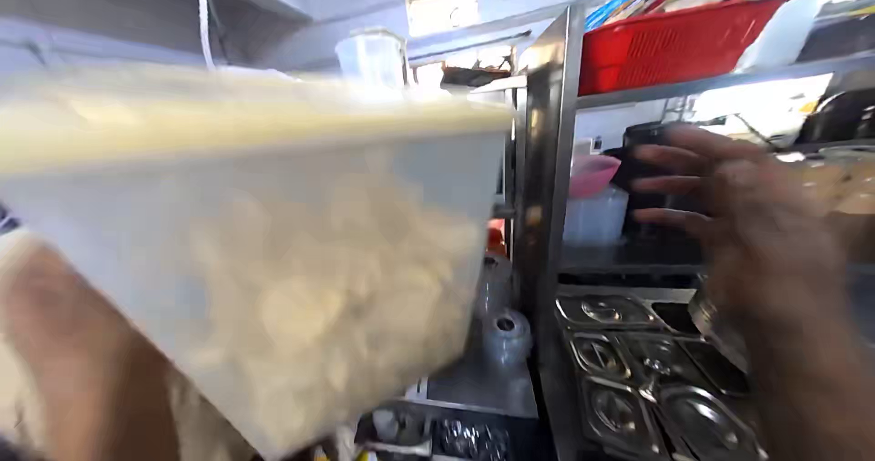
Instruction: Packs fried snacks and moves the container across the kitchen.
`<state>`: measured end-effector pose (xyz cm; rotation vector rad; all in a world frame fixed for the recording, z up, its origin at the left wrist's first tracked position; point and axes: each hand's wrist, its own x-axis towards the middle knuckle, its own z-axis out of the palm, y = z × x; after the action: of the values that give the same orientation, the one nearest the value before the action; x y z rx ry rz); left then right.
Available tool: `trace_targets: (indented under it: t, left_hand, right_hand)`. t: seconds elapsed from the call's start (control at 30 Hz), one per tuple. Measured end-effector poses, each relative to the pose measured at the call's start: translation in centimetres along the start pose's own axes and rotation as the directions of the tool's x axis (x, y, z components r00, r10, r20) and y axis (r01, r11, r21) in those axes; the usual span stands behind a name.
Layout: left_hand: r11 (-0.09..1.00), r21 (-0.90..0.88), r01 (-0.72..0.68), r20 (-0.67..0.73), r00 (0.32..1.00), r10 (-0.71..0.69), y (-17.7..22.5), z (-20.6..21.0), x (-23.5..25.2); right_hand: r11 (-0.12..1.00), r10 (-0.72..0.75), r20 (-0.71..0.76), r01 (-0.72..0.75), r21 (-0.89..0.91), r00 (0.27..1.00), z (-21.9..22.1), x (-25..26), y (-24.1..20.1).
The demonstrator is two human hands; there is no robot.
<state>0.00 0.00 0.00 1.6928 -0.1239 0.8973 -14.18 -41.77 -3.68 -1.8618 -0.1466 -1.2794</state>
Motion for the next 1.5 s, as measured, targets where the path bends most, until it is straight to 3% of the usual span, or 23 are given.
trace_targets:
  t: [0.03,0.1,0.17,0.23,0.37,0.5,0.63,0.7,0.77,0.83,0.9,1.0,1.07,1.2,1.37,1.43,1.5]
  left_hand:
    - [0.996,-0.084,-0.038,0.043,0.998,0.042,-4.2,-0.8,-3.7]
    - [0.965,-0.247,-0.083,0.109,0.988,0.113,-10.5,-1.1,-10.1]
    - [0.935,-0.354,-0.029,0.199,0.974,0.106,-14.3,-1.1,-15.4]
    - [0.941,-0.338,0.018,0.292,0.953,0.087,-17.3,-1.4,-19.3]
    - [0.957,-0.291,0.008,0.432,0.893,0.124,-20.9,-3.1,-22.8]
    - [0.984,-0.177,0.016,0.59,0.802,0.093,-23.1,-4.8,-23.6]
    - [0.987,-0.038,0.154,0.683,0.725,-0.087,-23.9,-5.3,-23.3]
    - [0.973,-0.002,0.23,0.675,0.719,-0.168,-25.2,-5.7,-23.8]
    - [0.959,-0.039,0.282,0.621,0.759,-0.198,-26.8,-6.0,-24.7]
    - [0.967,-0.07,0.244,0.579,0.799,-0.16,-27.9,-6.2,-25.0]
    - [0.977,-0.104,0.185,0.585,0.806,-0.091,-28.7,-6.3,-24.9]
    - [0.992,-0.087,0.095,0.671,0.741,-0.013,-29.3,-6.1,-24.4]
    - [0.994,-0.089,0.067,0.721,0.693,0.018,-29.5,-5.6,-24.1]
    - [0.991,-0.096,0.088,0.752,0.659,0.014,-30.1,-4.9,-23.4]
    - [0.983,-0.079,0.163,0.766,0.641,-0.045,-30.9,-4.8,-24.0]
    - [0.982,-0.064,0.18,0.749,0.659,-0.072,-31.8,-5.0,-24.0]
    - [0.976,-0.047,0.214,0.722,0.683,-0.115,-32.7,-5.6,-24.0]
  right_hand:
    - [0.989,0.144,0.084,-0.146,0.018,0.986,1.1,-0.6,0.0]
    - [0.918,0.376,0.286,-0.396,0.013,0.882,3.7,-3.1,1.9]
    - [0.807,0.533,0.481,-0.589,-0.041,0.696,6.6,-6.4,5.3]
    - [0.711,0.624,0.577,-0.69,-0.14,0.526,8.8,-9.7,7.7]
    - [0.627,0.717,0.575,-0.725,-0.285,0.395,11.3,-14.7,11.3]
    - [0.457,0.814,0.533,-0.821,-0.342,0.231,14.4,-19.3,15.1]
    - [0.44,0.839,0.469,-0.853,-0.283,0.277,17.7,-23.6,16.7]
    - [0.46,0.825,0.488,-0.84,-0.289,0.284,19.0,-24.9,16.8]
    - [0.496,0.804,0.514,-0.815,-0.299,0.3,19.9,-25.7,17.6]
    - [0.571,0.761,0.536,-0.77,-0.286,0.365,20.2,-25.7,18.0]
    - [0.695,0.667,0.589,-0.666,-0.271,0.456,20.6,-25.3,17.5]
    - [0.931,0.304,0.757,-0.35,-0.107,0.579,22.6,-24.3,13.9]
    - [0.965,0.106,0.815,-0.257,0.053,0.569,24.8,-24.2,10.4]
    - [0.99,-0.058,0.831,-0.077,0.12,0.552,27.5,-25.2,7.6]
    - [0.993,-0.114,0.832,0.026,0.119,0.544,27.7,-25.5,8.1]
    - [0.994,-0.1,0.803,0.033,0.1,0.587,27.9,-25.7,8.0]
    - [0.997,-0.079,0.814,0.06,0.055,0.576,27.7,-25.8,8.0]
